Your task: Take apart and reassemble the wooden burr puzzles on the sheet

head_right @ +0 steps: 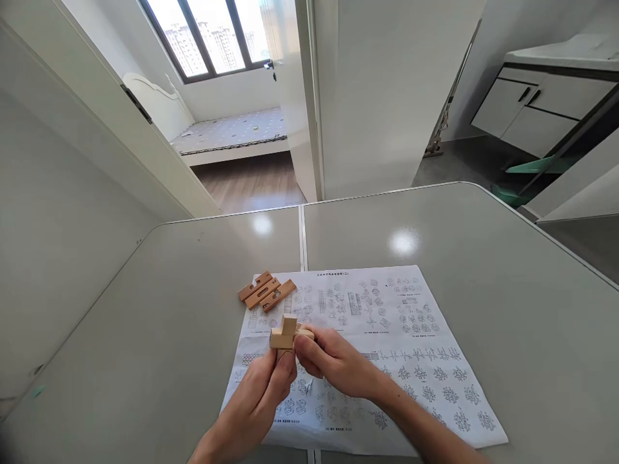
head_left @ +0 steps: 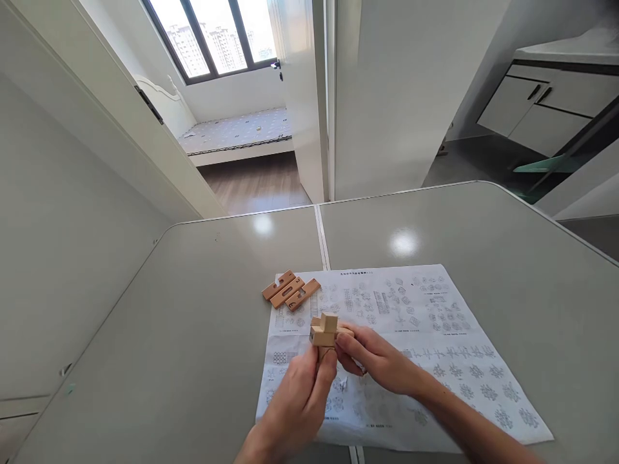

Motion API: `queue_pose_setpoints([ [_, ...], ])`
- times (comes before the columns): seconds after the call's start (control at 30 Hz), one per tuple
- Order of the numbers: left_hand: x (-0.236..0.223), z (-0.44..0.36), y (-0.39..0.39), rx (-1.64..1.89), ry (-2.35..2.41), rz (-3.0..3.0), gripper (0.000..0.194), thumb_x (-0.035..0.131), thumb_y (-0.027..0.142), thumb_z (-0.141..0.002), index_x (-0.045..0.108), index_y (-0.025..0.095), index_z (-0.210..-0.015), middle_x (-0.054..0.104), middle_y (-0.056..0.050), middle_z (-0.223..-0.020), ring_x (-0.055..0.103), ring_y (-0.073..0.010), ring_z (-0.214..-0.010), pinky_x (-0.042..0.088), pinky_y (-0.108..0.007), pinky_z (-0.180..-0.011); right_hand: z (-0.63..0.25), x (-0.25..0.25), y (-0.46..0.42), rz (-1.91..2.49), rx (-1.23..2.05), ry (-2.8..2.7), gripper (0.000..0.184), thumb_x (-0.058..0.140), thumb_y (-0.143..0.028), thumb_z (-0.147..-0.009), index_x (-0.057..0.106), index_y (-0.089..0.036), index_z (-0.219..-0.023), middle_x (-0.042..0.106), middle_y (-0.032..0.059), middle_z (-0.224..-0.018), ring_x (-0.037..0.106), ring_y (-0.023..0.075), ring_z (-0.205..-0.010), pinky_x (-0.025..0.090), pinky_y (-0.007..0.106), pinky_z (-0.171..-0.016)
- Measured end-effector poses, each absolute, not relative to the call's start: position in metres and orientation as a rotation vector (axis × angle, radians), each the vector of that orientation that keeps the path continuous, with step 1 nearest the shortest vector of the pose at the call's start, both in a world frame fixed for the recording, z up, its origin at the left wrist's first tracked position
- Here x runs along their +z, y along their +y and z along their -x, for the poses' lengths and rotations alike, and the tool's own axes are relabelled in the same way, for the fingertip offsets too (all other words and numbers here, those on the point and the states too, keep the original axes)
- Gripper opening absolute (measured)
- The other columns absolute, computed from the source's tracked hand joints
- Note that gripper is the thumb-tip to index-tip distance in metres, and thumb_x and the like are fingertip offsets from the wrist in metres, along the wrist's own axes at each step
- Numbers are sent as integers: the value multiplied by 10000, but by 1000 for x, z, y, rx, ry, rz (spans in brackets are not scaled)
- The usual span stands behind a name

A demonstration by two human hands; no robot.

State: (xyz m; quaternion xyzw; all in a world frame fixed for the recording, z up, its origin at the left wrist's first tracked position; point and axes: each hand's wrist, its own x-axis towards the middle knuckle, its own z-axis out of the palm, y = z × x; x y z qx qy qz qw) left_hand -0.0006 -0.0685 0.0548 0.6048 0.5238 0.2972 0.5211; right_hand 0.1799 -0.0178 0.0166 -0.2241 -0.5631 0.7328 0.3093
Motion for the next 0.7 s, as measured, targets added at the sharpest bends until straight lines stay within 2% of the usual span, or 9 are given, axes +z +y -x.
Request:
queue_pose_setpoints([
  [0.07,54,3,-68,690,1261,-1498,408,379,458,-1105,465,226,-781,418,44,-641,342,-146,-584,301,-287,-576,-180,18,-17,614,1919,-1513,483,419,-634,-1081,417,-228,-819,382,-68,-670,294,112,-579,303,265,-558],
  [0.2,54,13,-67,665,1349,-1656,336,493,377,-1066,482,215,-772,477,32,-662,340,-140,-580,267,-289,-575,-180,19,-15,694,1732,-1624,513,478,-628,-1056,364,-235,-747,352,-51,-710,299,129,-633,301,275,-591],
  [0.33,57,16,-61,618,1376,-1751,325,467,357,-1071,491,211,-781,493,29,-657,360,-133,-565,271,-283,-579,-176,19,-16,826,1587,-1674,512,472,-603,-1062,384,-226,-726,383,-35,-721,337,143,-665,306,286,-610],
  [0.7,69,10,-43,699,1400,-1814,342,500,342,-1050,576,189,-754,567,-8,-668,457,-161,-629,348,-282,-629,-168,23,-21,1076,1377,-1553,550,535,-632,-1018,355,-231,-689,313,-50,-662,275,132,-605,236,287,-546],
])
